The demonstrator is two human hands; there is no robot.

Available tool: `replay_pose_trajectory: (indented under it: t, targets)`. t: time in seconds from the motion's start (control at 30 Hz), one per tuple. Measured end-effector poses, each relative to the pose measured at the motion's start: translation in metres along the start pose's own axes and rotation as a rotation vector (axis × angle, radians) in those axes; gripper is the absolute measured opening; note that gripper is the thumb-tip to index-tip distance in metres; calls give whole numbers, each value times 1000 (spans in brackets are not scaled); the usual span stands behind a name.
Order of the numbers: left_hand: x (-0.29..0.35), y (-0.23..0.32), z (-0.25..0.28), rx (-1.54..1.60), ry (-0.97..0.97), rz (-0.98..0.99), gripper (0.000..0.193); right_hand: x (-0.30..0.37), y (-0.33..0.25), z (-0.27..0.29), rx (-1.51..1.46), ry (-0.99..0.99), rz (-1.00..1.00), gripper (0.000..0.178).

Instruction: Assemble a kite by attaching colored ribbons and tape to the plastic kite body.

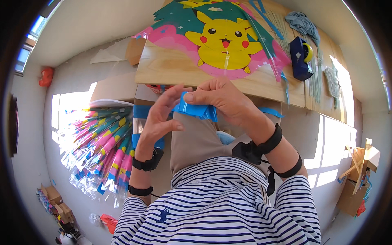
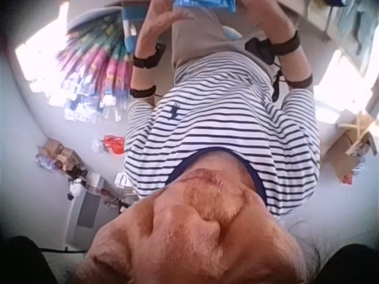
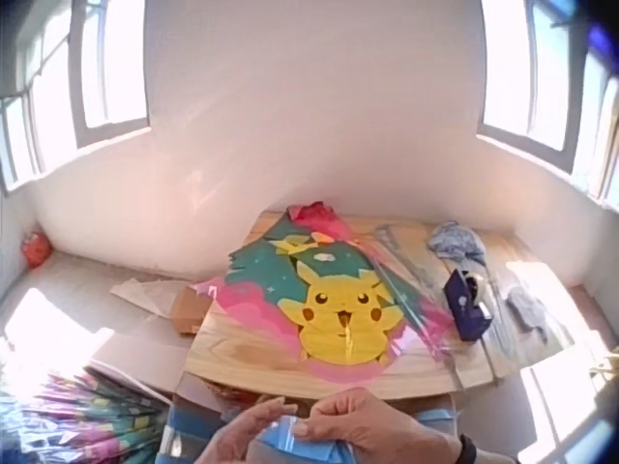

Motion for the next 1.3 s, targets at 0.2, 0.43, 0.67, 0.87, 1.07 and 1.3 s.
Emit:
replay_pose_trajectory:
  t: [0.2,0.43,0.67,0.87,1.07,1.3]
  targets:
    - [-30,-18,-54,191,-113,216,25,27,2,56,-4,48,79,22]
    - [-17,-72,-10,42,586,325,21,-20,-48,159,-275,270,173,23]
    - [-6,-47,0,-124,760,370,22,-91,-257,301,101,478,910,41]
    - [-7,-51,-26,103,584,451,21,-163,-156,379,860,1088,599,28]
    - [-51,-42,-55,197,447,396,23,-104,-27,280,831,850,411,35]
    - [-101,-17,-91,165,331,217,28,-38,73,91,455,38,311,28]
Point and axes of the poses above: each hand's wrist, its own x-axis away from the middle knuckle, its own z-axis out of the back of the hand, y = z × x, the point moved 1 cm from there along -x, towards the middle knuckle, and after that the axes turned 6 degrees about y, right-handed, at the moved point
